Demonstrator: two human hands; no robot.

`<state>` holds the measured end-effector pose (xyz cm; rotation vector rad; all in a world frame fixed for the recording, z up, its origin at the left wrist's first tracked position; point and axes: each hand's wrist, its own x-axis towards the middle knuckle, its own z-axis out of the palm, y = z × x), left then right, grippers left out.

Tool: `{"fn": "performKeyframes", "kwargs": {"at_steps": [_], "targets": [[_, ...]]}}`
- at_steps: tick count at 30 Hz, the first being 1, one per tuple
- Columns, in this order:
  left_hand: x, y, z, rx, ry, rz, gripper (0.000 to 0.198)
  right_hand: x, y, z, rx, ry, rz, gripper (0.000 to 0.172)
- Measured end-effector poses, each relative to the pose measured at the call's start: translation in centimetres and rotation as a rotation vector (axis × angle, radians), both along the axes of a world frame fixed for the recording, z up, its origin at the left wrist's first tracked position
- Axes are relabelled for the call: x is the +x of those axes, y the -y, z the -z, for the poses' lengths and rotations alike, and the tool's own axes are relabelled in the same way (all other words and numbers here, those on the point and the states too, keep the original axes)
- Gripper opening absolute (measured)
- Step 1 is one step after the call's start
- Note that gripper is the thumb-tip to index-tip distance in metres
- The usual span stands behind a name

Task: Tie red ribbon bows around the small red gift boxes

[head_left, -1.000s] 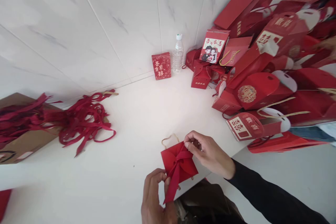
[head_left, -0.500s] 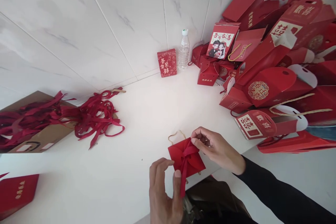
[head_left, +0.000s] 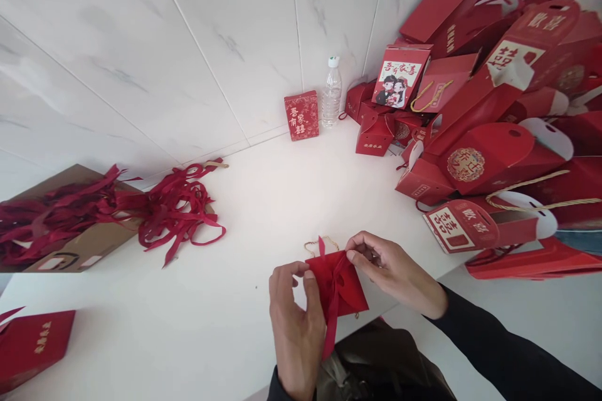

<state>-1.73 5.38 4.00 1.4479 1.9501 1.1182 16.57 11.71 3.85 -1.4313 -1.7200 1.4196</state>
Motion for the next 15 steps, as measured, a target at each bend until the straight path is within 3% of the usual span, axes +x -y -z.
{"fn": "performKeyframes", "kwargs": {"at_steps": [3, 7, 12, 15], "targets": [[-0.4, 1.9, 0.2, -0.064, 0.023, -0.014, 0.022, 0.2, 0.0, 0.0, -0.031, 0.008, -0.015, 0.021], [-0.6, 3.9, 0.7, -0.088, -0.066, 0.067, 0.019, 0.2, 0.1, -0.2, -0.052, 0.009, -0.02, 0.02], [-1.0, 4.3, 1.0, -0.029, -0.164, 0.255, 0.013, -0.1, 0.3, -0.3, -0.045, 0.013, 0.0, 0.021], [-0.3, 4.3, 0.5, 0.007, -0.172, 0.253, 0.005, -0.4, 0.1, -0.3, -0.048, 0.011, 0.013, 0.024]]}}
